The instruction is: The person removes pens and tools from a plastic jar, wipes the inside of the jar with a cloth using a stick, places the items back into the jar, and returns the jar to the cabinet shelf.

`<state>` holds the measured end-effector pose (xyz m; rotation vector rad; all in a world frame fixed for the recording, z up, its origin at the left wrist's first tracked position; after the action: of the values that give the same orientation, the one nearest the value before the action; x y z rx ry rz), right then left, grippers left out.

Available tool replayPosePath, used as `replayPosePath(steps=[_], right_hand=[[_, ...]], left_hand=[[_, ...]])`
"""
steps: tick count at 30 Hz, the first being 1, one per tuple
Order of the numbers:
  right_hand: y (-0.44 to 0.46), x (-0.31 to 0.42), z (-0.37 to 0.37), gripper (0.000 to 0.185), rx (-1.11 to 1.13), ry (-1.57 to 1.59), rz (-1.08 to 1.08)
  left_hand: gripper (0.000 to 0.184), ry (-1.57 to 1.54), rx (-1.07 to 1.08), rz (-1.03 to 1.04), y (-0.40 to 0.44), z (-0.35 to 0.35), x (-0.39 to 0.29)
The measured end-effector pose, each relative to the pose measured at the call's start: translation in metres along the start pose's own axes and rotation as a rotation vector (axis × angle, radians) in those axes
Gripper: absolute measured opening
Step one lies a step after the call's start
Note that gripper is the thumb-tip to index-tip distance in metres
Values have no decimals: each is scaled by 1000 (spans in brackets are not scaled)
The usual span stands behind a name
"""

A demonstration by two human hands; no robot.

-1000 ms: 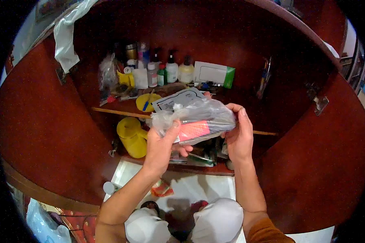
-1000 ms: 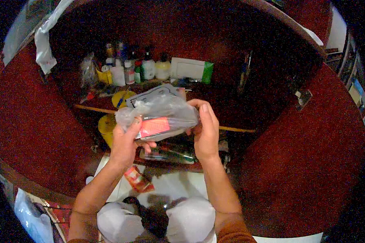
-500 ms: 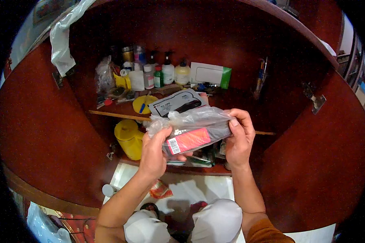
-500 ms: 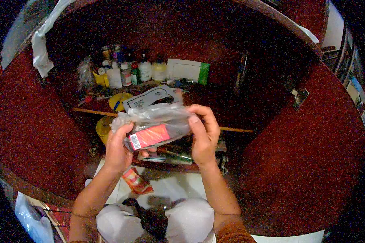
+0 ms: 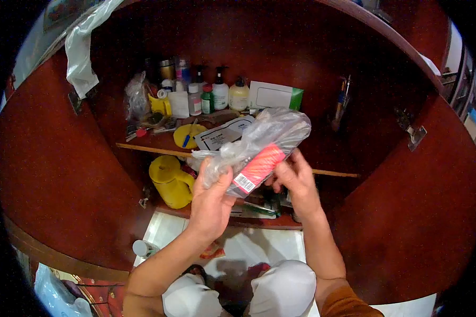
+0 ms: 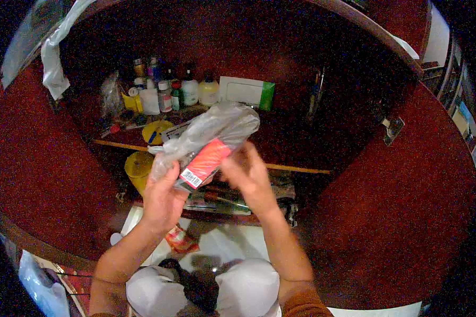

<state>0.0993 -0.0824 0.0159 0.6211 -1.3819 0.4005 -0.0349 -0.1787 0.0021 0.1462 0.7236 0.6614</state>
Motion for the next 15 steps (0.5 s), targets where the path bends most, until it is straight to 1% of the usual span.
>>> replayPosePath(steps=[1,2,5,8,9,12,13,15], right_hand=[[-1,1,8,43,13,-4,-57],[-1,2,13,48,26,-7,-114],[3,-5,9,53,4,68,-109],[8,-9,0,50,-111,-62,-170],[10,-12,-4,50,-167,-116,-188],[12,-2,-16,51,-246,-161,-267],[15,-2,-23,52,-246,-59,-248],[20,6,-48,50,-375,-136,-235]], left_hand=[[32,8,-31,20,0,-4,4],[34,103,-25,18,-2,-6,8],[39,435,8,-13,-3,-14,14],[43,481,98,-62,-2,-3,14],[53,485,99,-121,-4,0,13],[52,493,131,-111,-5,-4,21],[52,571,164,-87,-6,-6,24],[51,728,226,-36,-9,-9,27]])
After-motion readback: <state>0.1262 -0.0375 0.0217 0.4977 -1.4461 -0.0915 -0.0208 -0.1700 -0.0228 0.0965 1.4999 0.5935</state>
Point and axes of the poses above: each hand's wrist, its own y-axis towards the middle knuckle, its own z-axis out of the palm, x = y × z, the point moved 6 cm from there along y, towards the middle knuckle, and after that the axes turned 10 degrees about z, right-handed, at the moved point
